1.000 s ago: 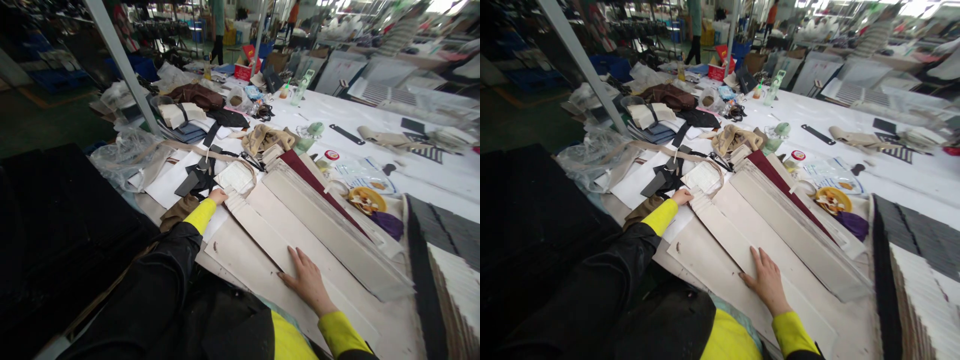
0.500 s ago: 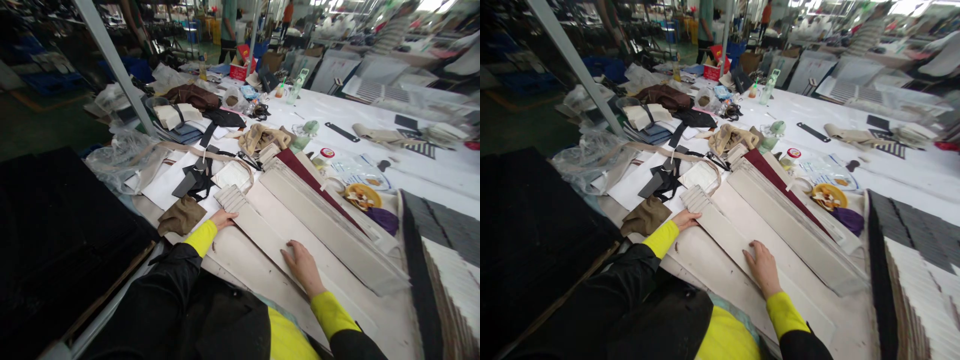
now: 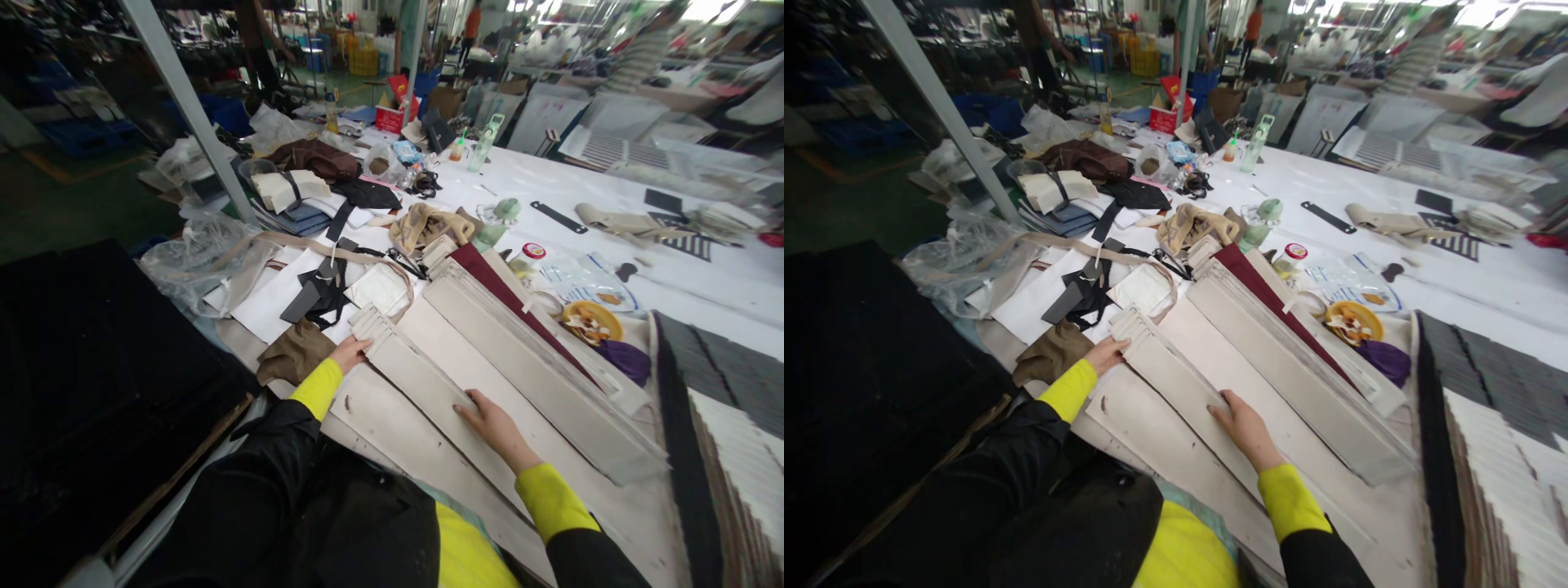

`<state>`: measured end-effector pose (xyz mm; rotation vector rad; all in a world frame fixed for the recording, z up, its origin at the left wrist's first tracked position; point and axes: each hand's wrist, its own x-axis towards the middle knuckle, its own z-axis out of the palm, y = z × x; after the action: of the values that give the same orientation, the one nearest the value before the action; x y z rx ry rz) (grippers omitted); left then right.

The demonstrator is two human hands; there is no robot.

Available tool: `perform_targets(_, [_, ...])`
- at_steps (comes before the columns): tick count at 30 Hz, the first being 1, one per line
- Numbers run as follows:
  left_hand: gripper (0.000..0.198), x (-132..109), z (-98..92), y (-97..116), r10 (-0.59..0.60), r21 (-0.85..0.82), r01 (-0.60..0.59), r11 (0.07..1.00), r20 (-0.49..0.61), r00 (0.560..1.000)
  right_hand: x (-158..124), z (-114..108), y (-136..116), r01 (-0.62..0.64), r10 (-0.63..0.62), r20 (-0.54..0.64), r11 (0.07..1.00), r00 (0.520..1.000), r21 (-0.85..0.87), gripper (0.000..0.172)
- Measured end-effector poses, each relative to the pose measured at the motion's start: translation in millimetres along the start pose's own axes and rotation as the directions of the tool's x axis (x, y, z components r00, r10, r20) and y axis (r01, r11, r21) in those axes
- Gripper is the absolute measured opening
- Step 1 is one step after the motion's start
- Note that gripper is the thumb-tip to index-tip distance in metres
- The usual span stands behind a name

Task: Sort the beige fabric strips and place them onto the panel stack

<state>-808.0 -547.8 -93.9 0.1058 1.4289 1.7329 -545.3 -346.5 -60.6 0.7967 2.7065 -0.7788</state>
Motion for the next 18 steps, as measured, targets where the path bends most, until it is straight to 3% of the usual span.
perform_targets(2, [0.036, 16, -2.1, 9, 0.055, 0.222, -0.021, 0.975, -0.149, 0.987, 3, -3, -3, -0.029, 0.029, 0.051, 1.0, 0.998, 0.009, 0.054])
perform_targets(4, [0.031, 32, -4.8, 15, 0.101, 0.454, 0.037, 0.89, -0.275, 0.956, 7, -5, -3, -0.052, 0.05, 0.099, 0.999, 0.994, 0.016, 0.058])
perform_targets(6, [0.028, 44, -7.4, 18, 0.134, 0.579, 0.09, 0.81, -0.332, 0.934, 10, -6, 0, -0.066, 0.062, 0.132, 0.997, 0.989, 0.029, 0.061])
perform_targets(13, [0.033, 51, -12.7, 10, 0.196, 0.723, 0.093, 0.685, -0.306, 0.932, 8, -2, 19, -0.084, 0.067, 0.162, 0.992, 0.984, 0.097, 0.066])
perform_targets(18, [0.034, 52, -14.6, 10, 0.257, 0.777, 0.089, 0.623, -0.311, 0.915, 8, -2, 15, -0.101, 0.082, 0.16, 0.988, 0.984, 0.115, 0.068])
